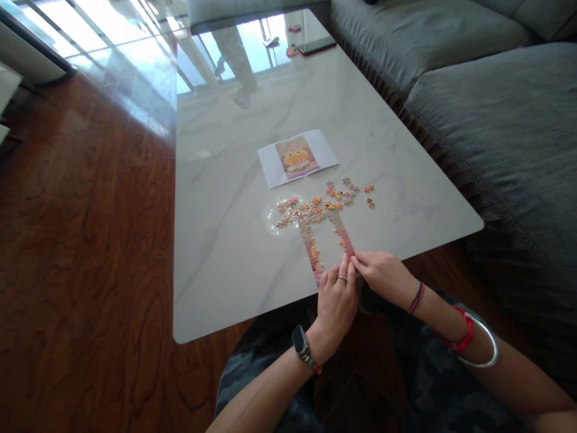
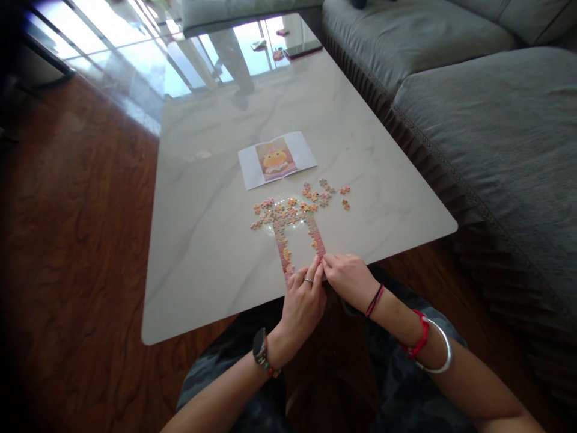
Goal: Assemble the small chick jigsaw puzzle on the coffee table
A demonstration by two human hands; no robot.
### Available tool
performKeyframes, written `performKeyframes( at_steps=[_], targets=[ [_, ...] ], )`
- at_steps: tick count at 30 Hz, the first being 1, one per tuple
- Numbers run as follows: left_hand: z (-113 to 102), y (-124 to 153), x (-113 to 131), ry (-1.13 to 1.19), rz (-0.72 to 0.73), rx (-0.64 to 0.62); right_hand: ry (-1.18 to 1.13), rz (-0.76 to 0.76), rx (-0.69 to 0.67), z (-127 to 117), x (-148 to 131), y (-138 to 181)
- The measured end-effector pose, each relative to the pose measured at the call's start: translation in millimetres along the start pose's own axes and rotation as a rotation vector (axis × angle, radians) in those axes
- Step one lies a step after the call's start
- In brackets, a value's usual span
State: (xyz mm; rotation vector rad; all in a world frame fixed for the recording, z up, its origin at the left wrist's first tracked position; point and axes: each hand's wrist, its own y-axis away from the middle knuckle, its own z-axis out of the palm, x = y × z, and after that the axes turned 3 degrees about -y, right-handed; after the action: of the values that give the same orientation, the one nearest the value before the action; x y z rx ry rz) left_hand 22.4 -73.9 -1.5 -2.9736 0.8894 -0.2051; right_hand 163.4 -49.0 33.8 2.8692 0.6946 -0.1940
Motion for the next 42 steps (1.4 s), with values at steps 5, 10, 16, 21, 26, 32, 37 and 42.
performKeyframes(
  at_steps=[5, 10, 16, 21, 26, 32, 37, 42],
  targets=[
    [1.2, 1.7, 3.2, -0.065, 0.023, -0.010, -0.063, 0.003, 0.010, 1.0, 4.2, 3.9],
    [5.1, 6.8, 6.6, -0.072, 0.004, -0.001, -0.210, 0.012, 0.141, 9.5, 17.7, 12.2],
    [-0.3, 1.3, -4.1, 0.023, -0.037, 0.075, -0.192, -0.026, 0.159, 17.9, 21.3, 3.6],
    [-8.5, -9.0, -30.4, -0.070, -0.252, 0.140, -0.260, -0.032, 0.177, 19.7, 28.9, -2.5],
    [-5.3, -19.2, -64.2, -0.127, -0.329, 0.039, -0.238, -0.044, 0.223, 17.4, 39.5, -31.7],
    [-1.7, -23.9, -82.3, -0.105, -0.283, -0.152, -0.243, -0.083, 0.099, 22.2, 48.7, -60.4],
    [0.2, -23.1, -83.8, -0.066, -0.289, -0.115, -0.293, -0.078, 0.072, 25.1, 50.4, -61.7],
    [-8.2, -26.0, -95.6, 0.035, -0.226, -0.131, -0.343, -0.066, 0.051, 21.8, 53.0, -69.0]
  ],
)
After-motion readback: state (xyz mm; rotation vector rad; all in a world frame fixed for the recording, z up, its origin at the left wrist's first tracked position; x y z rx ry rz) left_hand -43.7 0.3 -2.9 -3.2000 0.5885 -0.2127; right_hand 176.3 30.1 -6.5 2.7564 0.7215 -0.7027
